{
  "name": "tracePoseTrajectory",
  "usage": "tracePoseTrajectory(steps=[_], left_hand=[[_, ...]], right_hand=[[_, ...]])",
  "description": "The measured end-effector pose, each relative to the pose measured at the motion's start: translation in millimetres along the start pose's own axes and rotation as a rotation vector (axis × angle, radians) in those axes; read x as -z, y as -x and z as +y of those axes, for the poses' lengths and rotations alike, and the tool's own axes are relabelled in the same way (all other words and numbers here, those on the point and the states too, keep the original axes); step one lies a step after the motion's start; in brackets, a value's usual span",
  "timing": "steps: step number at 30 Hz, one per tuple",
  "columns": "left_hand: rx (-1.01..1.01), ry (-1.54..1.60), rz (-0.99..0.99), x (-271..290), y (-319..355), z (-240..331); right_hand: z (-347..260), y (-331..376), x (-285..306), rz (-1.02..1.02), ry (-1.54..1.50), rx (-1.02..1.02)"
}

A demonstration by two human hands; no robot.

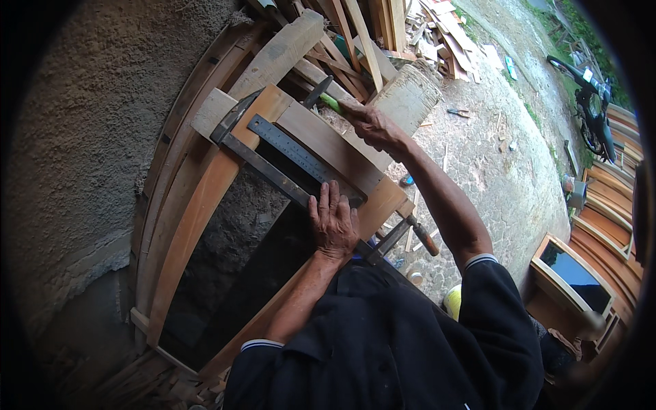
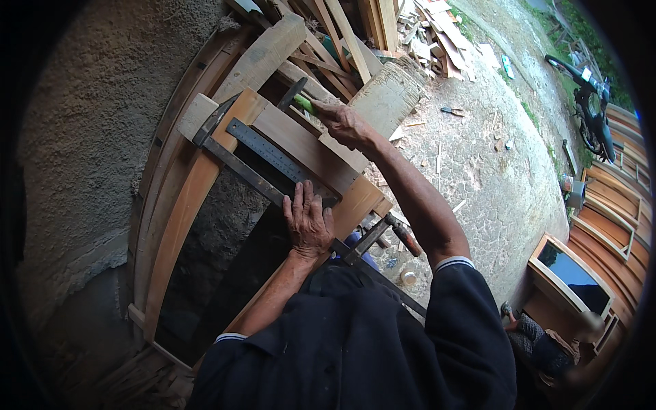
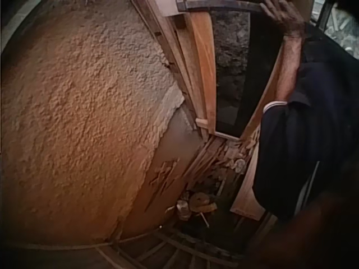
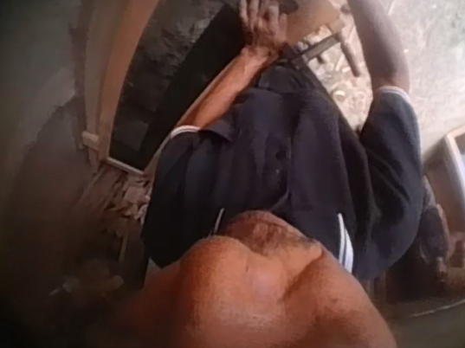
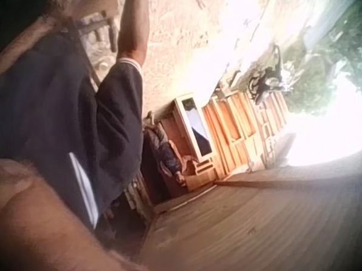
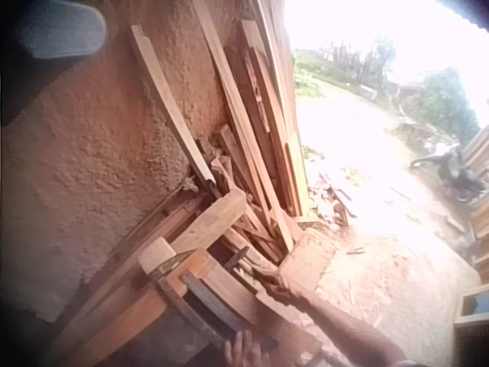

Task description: The person assembles a wooden frame by positioning planks and securing them with nails. They use a hammer to drive nails into the wood and a metal square to ensure alignment. The person kneels on the ground to reach the work area and continues hammering until the frame is secured.

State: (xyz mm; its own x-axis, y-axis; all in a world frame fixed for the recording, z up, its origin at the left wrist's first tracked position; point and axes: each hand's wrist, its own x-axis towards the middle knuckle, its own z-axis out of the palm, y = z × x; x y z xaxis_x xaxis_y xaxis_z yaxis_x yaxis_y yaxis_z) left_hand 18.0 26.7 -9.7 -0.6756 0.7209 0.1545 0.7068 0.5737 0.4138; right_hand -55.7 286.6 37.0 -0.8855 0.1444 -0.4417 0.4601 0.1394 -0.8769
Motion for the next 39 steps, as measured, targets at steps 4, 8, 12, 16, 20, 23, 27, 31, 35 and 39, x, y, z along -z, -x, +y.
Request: tracePoseTrajectory(steps=[4,8,12,16,20,23,27,31,35,39], left_hand=[[-0.007,0.017,0.024,-0.9,-0.4,-0.8],[0.002,0.005,0.005,-1.2,2.5,-1.1],[-0.008,0.009,-0.006,-0.7,3.9,-1.7],[-0.010,0.018,0.028,-2.7,0.6,-2.8],[-0.009,0.002,0.038,-3.9,-0.7,-1.9],[-0.021,-0.009,0.023,-3.7,-0.3,-1.2],[-0.038,-0.054,0.043,-4.9,-0.9,-1.4],[-0.051,-0.062,0.051,-6.9,-0.1,-2.6],[-0.058,-0.062,0.060,-8.8,0.1,-2.7],[-0.059,-0.078,0.064,-8.8,0.6,-2.6]], right_hand=[[-2.6,-9.1,8.9,0.096,-0.076,-0.058],[-3.3,-13.9,-6.7,0.461,-0.354,0.039],[0.0,-5.6,-4.3,0.029,-0.069,-0.088],[-2.1,-8.1,-2.0,0.122,-0.245,-0.039],[-3.0,-2.2,0.2,-0.031,-0.032,-0.015],[4.1,9.2,4.4,0.023,-0.054,-0.049],[25.9,31.3,-1.3,0.245,-0.280,-0.048],[55.7,57.4,7.2,0.393,-0.326,-0.126],[79.5,71.4,20.9,0.444,-0.240,-0.127],[90.5,68.6,16.9,0.555,-0.318,-0.140]])
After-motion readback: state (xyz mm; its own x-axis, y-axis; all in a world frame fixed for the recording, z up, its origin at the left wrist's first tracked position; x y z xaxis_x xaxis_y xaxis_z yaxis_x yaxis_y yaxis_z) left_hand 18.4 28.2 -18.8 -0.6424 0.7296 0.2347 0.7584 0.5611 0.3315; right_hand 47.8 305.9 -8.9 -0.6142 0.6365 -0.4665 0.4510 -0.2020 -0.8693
